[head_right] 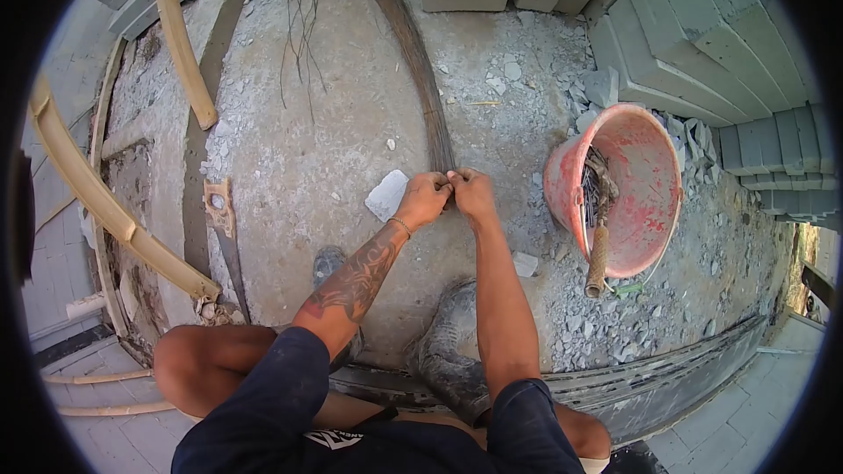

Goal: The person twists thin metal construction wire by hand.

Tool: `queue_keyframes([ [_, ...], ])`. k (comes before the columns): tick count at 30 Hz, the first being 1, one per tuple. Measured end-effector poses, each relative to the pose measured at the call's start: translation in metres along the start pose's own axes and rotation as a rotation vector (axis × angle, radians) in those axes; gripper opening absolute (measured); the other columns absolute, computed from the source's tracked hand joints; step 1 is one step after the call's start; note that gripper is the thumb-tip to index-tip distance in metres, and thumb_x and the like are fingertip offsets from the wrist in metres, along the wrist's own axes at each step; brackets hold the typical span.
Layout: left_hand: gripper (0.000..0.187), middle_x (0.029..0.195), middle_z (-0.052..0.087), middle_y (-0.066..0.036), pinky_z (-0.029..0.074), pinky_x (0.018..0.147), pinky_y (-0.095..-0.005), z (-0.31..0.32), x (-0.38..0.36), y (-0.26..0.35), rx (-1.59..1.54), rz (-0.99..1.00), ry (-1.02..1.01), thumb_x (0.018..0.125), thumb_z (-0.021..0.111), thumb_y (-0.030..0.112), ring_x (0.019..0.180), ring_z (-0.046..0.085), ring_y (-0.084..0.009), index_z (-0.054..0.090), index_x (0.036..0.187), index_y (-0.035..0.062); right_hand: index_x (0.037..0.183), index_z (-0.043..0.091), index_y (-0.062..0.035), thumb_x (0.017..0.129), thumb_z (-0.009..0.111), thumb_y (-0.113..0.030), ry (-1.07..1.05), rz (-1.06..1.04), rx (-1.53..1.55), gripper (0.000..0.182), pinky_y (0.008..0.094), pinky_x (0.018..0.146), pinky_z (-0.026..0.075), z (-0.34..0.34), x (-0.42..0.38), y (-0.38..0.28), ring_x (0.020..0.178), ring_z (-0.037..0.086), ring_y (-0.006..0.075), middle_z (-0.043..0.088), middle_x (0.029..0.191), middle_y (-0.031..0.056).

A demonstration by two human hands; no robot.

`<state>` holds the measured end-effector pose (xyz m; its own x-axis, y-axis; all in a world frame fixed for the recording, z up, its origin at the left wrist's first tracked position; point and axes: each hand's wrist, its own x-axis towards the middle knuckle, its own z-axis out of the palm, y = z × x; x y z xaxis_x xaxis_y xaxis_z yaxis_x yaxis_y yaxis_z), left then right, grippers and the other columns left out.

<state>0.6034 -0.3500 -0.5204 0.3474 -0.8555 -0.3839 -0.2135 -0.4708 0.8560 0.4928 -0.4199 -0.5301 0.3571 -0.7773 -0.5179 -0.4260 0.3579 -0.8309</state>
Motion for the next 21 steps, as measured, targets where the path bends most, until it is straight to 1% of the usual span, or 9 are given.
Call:
queue_keyframes([
  [2, 0.022, 0.092, 0.068, -0.015, 0.049, 0.080, -0.0439, -0.017, -0.004, 0.024, 0.178, -0.023, -0.145, 0.086, 0.059, 0.021, 0.089, 0.063, -0.0377, 0.068, 0.095, 0.0032, 0.090, 0.067, 0.0035, 0.089, 0.059, -0.021, 0.082, -0.079, -0.093, 0.025, 0.0378, 0.067, 0.046, 0.004, -0.004, 0.000, 0.070, 0.061, 0.0249, 0.065, 0.075, 0.0159],
  [3, 0.022, 0.092, 0.068, -0.015, 0.049, 0.080, -0.0439, -0.019, -0.002, 0.030, 0.176, -0.021, -0.141, 0.086, 0.059, 0.021, 0.089, 0.063, -0.0377, 0.068, 0.095, 0.0032, 0.088, 0.065, 0.0039, 0.089, 0.058, -0.020, 0.164, -0.156, -0.192, 0.025, 0.0400, 0.068, 0.047, 0.002, -0.006, -0.001, 0.072, 0.063, 0.0295, 0.065, 0.076, 0.0196],
  [5, 0.026, 0.116, 0.063, -0.014, 0.044, 0.090, -0.0436, -0.026, 0.005, 0.035, 0.345, 0.069, 0.234, 0.085, 0.060, 0.020, 0.110, 0.056, -0.0348, 0.066, 0.104, 0.0034, 0.087, 0.064, 0.0040, 0.089, 0.057, -0.019, 0.192, -0.234, -0.305, 0.024, 0.0413, 0.069, 0.047, -0.001, -0.005, -0.006, 0.074, 0.063, 0.0339, 0.064, 0.079, 0.0220],
  [6, 0.046, 0.135, 0.049, -0.019, 0.032, 0.104, -0.0467, -0.030, 0.010, 0.035, 0.457, 0.213, 0.244, 0.085, 0.060, 0.023, 0.129, 0.042, -0.0307, 0.055, 0.123, -0.0015, 0.086, 0.062, 0.0042, 0.089, 0.055, -0.017, 0.217, -0.308, -0.420, 0.022, 0.0425, 0.070, 0.047, -0.002, -0.005, -0.008, 0.076, 0.063, 0.0382, 0.064, 0.081, 0.0244],
  [7, 0.046, 0.135, 0.049, -0.019, 0.032, 0.104, -0.0467, -0.021, 0.015, 0.023, 0.453, 0.211, 0.258, 0.085, 0.060, 0.023, 0.129, 0.042, -0.0307, 0.055, 0.123, -0.0015, 0.086, 0.062, 0.0042, 0.089, 0.055, -0.017, 0.210, -0.319, -0.424, 0.022, 0.0425, 0.070, 0.047, -0.004, -0.007, -0.005, 0.076, 0.063, 0.0382, 0.064, 0.081, 0.0244],
  [9, 0.067, 0.149, 0.032, -0.019, 0.023, 0.112, -0.0474, 0.000, 0.033, -0.012, 0.714, 0.545, 0.223, 0.086, 0.060, 0.027, 0.140, 0.027, -0.0321, 0.035, 0.140, -0.0030, 0.085, 0.059, 0.0042, 0.088, 0.054, -0.016, 0.200, -0.344, -0.407, 0.021, 0.0438, 0.070, 0.047, -0.003, -0.002, -0.009, 0.077, 0.061, 0.0421, 0.062, 0.081, 0.0261],
  [10, 0.076, 0.152, 0.024, -0.019, 0.018, 0.115, -0.0474, 0.001, 0.033, -0.014, 0.766, 0.517, 0.176, 0.086, 0.060, 0.029, 0.143, 0.020, -0.0317, 0.025, 0.144, -0.0046, 0.085, 0.059, 0.0041, 0.088, 0.053, -0.015, 0.179, -0.331, -0.362, 0.020, 0.0443, 0.070, 0.046, -0.003, -0.005, -0.014, 0.077, 0.061, 0.0431, 0.062, 0.081, 0.0264],
  [13, 0.075, 0.153, 0.022, -0.018, 0.017, 0.116, -0.0455, 0.006, 0.032, -0.014, 0.785, 0.476, 0.173, 0.089, 0.056, 0.034, 0.144, 0.017, -0.0307, 0.024, 0.145, -0.0046, 0.085, 0.058, 0.0048, 0.088, 0.053, -0.012, 0.161, -0.291, -0.389, 0.018, 0.0434, 0.069, 0.046, -0.007, -0.031, -0.009, 0.072, 0.061, 0.0383, 0.060, 0.076, 0.0247],
  [21, 0.072, 0.155, 0.019, -0.017, 0.017, 0.115, -0.0443, 0.005, 0.033, -0.016, 0.776, 0.423, 0.122, 0.091, 0.051, 0.035, 0.144, 0.014, -0.0298, 0.023, 0.146, -0.0023, 0.089, 0.057, 0.0016, 0.088, 0.055, -0.011, -0.076, -0.226, -0.690, 0.012, 0.0493, 0.066, 0.047, -0.121, -0.211, -0.056, 0.074, 0.061, 0.0462, 0.061, 0.076, 0.0271],
])
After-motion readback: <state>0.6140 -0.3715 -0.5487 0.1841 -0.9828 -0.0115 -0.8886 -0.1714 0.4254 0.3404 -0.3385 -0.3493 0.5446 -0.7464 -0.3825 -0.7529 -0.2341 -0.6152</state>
